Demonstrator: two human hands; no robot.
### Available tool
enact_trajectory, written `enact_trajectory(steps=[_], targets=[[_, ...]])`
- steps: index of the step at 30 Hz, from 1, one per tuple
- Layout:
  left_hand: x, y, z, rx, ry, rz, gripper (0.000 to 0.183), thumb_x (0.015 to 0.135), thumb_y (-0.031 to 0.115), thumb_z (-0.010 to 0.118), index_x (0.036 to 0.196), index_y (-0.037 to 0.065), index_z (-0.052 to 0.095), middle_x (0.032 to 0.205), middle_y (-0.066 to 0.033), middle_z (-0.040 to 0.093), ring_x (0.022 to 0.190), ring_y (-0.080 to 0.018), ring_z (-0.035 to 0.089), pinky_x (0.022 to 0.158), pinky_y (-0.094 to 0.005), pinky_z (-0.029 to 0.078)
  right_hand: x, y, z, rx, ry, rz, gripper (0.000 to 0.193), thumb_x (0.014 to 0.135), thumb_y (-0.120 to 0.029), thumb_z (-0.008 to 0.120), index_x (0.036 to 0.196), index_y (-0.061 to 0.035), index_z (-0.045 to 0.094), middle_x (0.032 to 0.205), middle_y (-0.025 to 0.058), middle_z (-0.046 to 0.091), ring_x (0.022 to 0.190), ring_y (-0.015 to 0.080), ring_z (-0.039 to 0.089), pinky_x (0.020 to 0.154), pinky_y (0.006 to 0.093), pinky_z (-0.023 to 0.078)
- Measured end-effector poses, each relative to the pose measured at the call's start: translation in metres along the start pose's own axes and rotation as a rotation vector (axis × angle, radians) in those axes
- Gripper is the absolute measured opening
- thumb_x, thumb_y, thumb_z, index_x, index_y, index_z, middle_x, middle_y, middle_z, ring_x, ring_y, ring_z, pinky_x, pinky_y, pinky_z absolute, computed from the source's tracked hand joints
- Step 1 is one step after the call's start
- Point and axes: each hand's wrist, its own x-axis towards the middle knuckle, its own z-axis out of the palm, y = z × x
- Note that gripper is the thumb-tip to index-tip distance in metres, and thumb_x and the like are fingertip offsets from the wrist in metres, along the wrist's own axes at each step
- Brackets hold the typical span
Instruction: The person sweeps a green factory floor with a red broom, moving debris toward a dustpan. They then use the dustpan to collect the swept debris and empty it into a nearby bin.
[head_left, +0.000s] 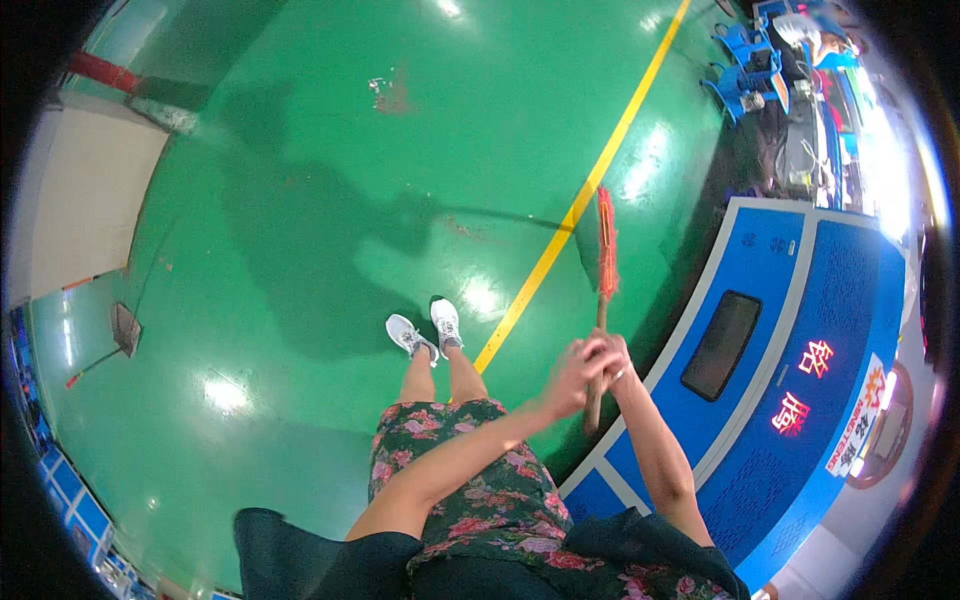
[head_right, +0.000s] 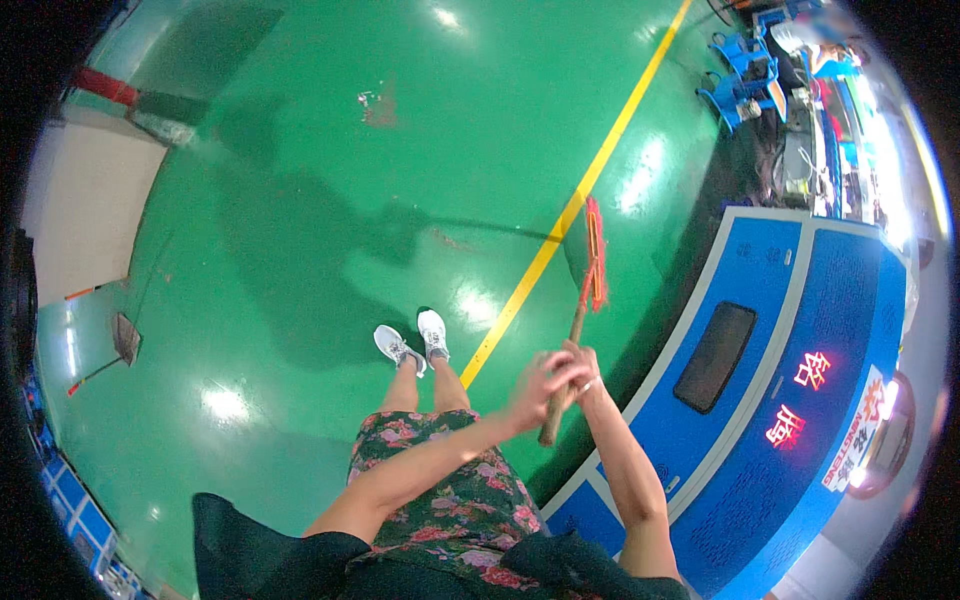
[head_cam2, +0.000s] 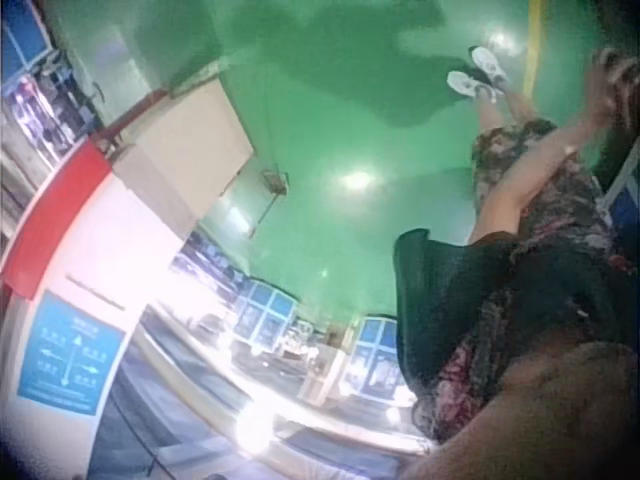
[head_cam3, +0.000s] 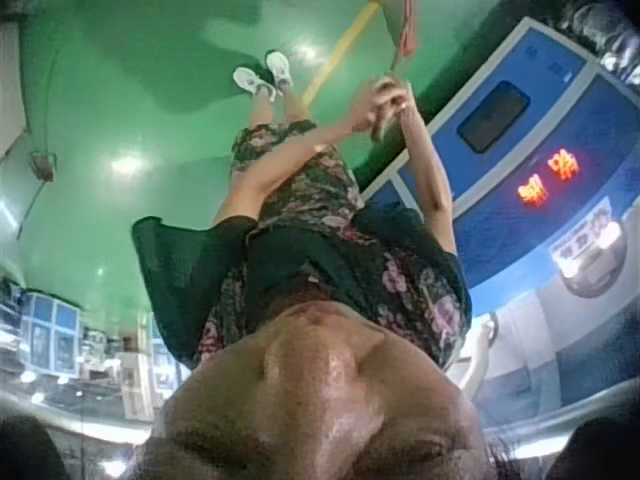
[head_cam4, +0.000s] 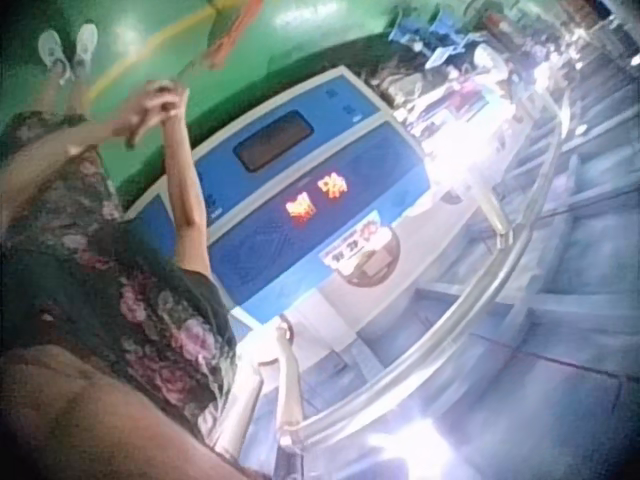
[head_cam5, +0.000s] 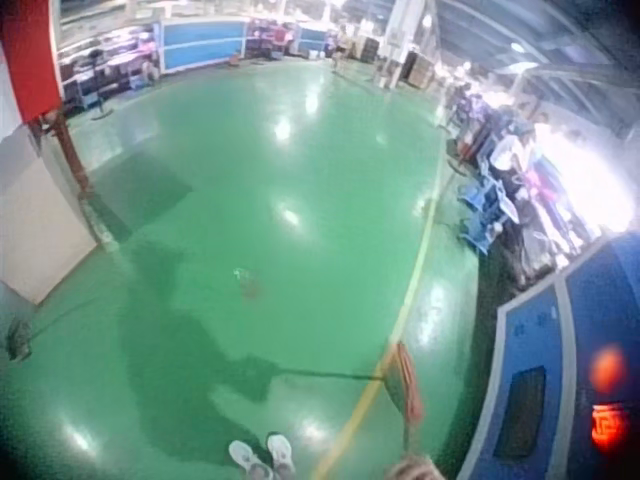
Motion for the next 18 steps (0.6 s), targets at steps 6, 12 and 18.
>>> enact_trajectory(steps=[6, 12, 18], targets=[[0.042, -0.074, 0.015, -0.088, 0.399, -0.046, 0.025, 0.064, 0.007, 0.077, 0.080, 0.010, 0.059, 0.084, -0.0024, 0.060, 0.086, -0.0235, 0.053, 0.076, -0.0348, 0.043, 0.102, 0.038, 0.020, 0.093, 0.166, 0.349, 0.018, 0.078, -0.022, 0.062, 0.076, -0.0050, 0.060, 0.066, 0.0073, 0.058, 0.059, 0.0195, 0.055, 0.055, 0.0344, 0.046], [0.050, -0.072, -0.006, -0.098, 0.282, -0.069, 0.014, 0.069, 0.003, 0.073, 0.075, 0.005, 0.060, 0.077, -0.0058, 0.062, 0.084, -0.0261, 0.059, 0.077, -0.0324, 0.046, 0.180, 0.172, 0.000, 0.517, 0.279, 1.007, 0.028, 0.084, -0.017, 0.061, 0.061, -0.0075, 0.049, 0.057, 0.0045, 0.053, 0.044, 0.0167, 0.048, 0.040, 0.0337, 0.038], [-0.041, -0.074, -0.224, 0.006, 0.373, -0.348, 0.004, 0.080, 0.002, 0.064, 0.084, 0.004, 0.062, 0.088, -0.0082, 0.064, 0.090, -0.0237, 0.061, 0.082, -0.0332, 0.047, 0.274, 0.057, 0.241, -1.077, -0.321, 0.167, 0.012, 0.073, -0.024, 0.060, 0.066, -0.0156, 0.067, 0.066, 0.0029, 0.063, 0.060, 0.0197, 0.061, 0.046, 0.0370, 0.043]])
